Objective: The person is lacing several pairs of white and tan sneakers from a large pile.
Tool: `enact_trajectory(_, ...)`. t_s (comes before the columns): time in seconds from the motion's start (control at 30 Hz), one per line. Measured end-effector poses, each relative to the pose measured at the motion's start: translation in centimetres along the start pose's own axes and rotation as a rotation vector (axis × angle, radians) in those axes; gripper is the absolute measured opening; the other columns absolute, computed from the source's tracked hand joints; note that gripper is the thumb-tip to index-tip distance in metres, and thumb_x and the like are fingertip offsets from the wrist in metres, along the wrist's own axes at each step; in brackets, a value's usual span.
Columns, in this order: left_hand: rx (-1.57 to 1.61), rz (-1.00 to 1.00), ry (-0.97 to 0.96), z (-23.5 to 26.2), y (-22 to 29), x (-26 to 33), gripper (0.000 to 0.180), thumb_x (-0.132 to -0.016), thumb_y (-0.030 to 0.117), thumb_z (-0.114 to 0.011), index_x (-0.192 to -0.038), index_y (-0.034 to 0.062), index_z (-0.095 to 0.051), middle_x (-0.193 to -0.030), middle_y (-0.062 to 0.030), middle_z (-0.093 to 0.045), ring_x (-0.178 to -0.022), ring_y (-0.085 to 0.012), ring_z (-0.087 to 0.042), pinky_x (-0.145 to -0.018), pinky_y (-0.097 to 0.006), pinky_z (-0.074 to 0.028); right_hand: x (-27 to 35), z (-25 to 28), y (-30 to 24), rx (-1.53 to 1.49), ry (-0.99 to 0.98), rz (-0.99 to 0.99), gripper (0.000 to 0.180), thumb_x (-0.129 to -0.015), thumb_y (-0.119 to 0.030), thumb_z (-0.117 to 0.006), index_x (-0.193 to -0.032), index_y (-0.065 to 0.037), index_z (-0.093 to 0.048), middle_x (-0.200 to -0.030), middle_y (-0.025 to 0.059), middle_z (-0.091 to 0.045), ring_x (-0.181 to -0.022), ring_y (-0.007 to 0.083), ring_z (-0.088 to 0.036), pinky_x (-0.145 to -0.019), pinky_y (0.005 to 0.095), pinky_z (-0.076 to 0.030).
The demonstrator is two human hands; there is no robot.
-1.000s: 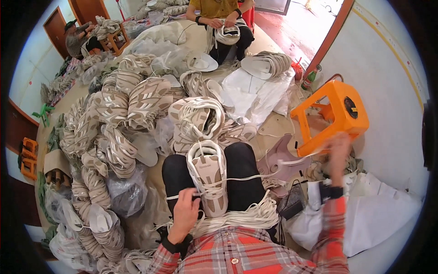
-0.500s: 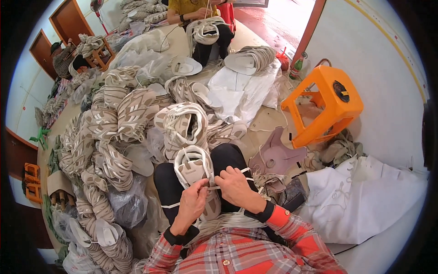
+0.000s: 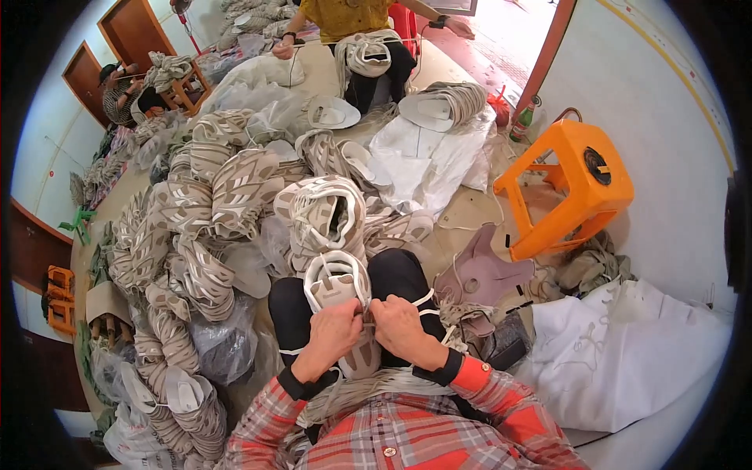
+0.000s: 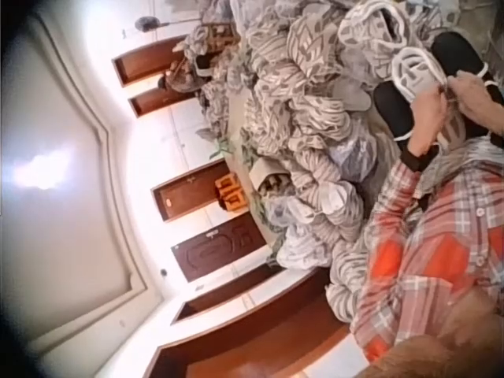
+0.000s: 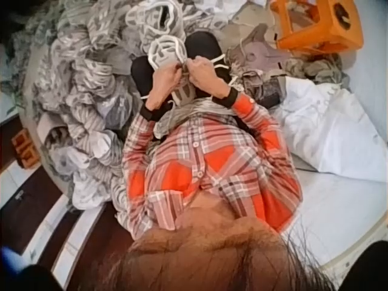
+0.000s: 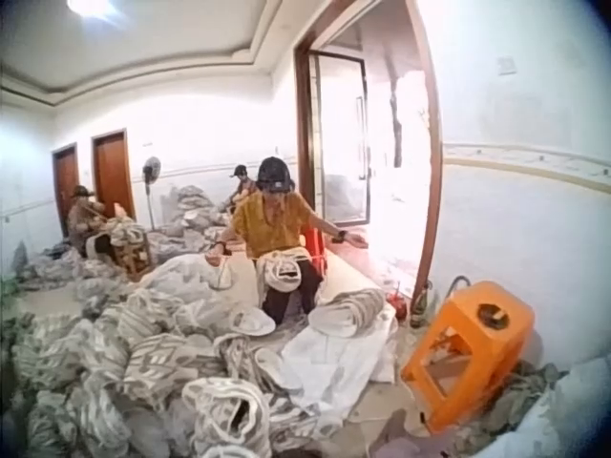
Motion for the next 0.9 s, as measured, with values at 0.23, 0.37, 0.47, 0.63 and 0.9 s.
enact_trajectory(0.23, -0.367, -0.11, -0.256, 1.9, 1.1, -0.4, 0.015, -0.075, 0.01, -0.056, -0.083, 0.0011, -0.047, -0.066, -0.0169, -0.058, -0.062, -0.0345, -0.061, -0.052, -0.041, -0.046, 0.6, 2.0, -0.5, 0.008, -0.048, 0.117, 0.011, -0.067, -0.006, -0.058, -0.077, -0.003, -0.053, -0.074, 0.0115, -0.05, -0.074, 0.0281, -0.053, -0.062, 0.0378, -0.044)
enact_trajectory(0.37, -0.634, -0.129, 0.005, 7.5, 2.0, 1.1, 0.013, -0.073, 0.008, -0.056, -0.081, 0.0026, -0.048, -0.06, -0.0103, -0.057, -0.055, -0.0256, -0.061, -0.049, -0.035, -0.048, 1.3, 2.4, 0.1, 0.041, -0.062, 0.217, 0.011, -0.067, -0.013, -0.061, -0.071, -0.005, -0.055, -0.082, 0.0095, -0.046, -0.079, 0.0257, -0.051, -0.063, 0.0369, -0.044)
enact_trajectory(0.47, -0.179, 0.106, -0.277, 8.0, -0.2, 2.2, 0.007, -0.081, 0.009, -0.052, -0.082, 0.0048, -0.047, -0.069, -0.01, -0.059, -0.057, -0.0197, -0.061, -0.05, -0.03, -0.047, 1.0, 3.1, 0.0, -0.111, -0.158, 0.152, 0.013, -0.073, -0.017, -0.065, -0.074, -0.005, -0.06, -0.082, 0.0087, -0.047, -0.077, 0.0256, -0.051, -0.065, 0.0362, -0.043)
enact_trajectory(0.63, 1.958, 0.439, -0.255, 5.6, 0.7, 5.8, 0.005, -0.084, 0.007, -0.05, -0.08, 0.0087, -0.047, -0.068, -0.0004, -0.046, -0.061, -0.0113, -0.045, -0.06, -0.027, -0.04, 0.6, 9.1, -0.5, -0.503, -0.649, 0.256, 0.017, -0.076, -0.021, -0.067, -0.075, -0.005, -0.064, -0.079, 0.0088, -0.047, -0.073, 0.0249, -0.052, -0.062, 0.0349, -0.041)
enact_trajectory(0.9, 1.899, -0.304, 1.204, 24.2, -21.9, 24.4, 0.004, -0.082, 0.002, -0.042, -0.086, 0.0027, -0.043, -0.084, -0.0066, -0.045, -0.08, -0.0205, -0.044, -0.081, -0.037, -0.037, -2.3, 3.3, 1.2, -0.403, -0.556, 0.207, 0.016, -0.077, -0.015, -0.065, -0.089, -0.004, -0.063, -0.082, 0.0117, -0.05, -0.075, 0.0243, -0.052, -0.066, 0.033, -0.043)
Point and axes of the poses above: each hand's wrist, its own x-axis away from the middle knuckle, its own z-axis out of the back of the hand, y = z × x, the point moved 2 cm from there along -x, towards the middle knuckle
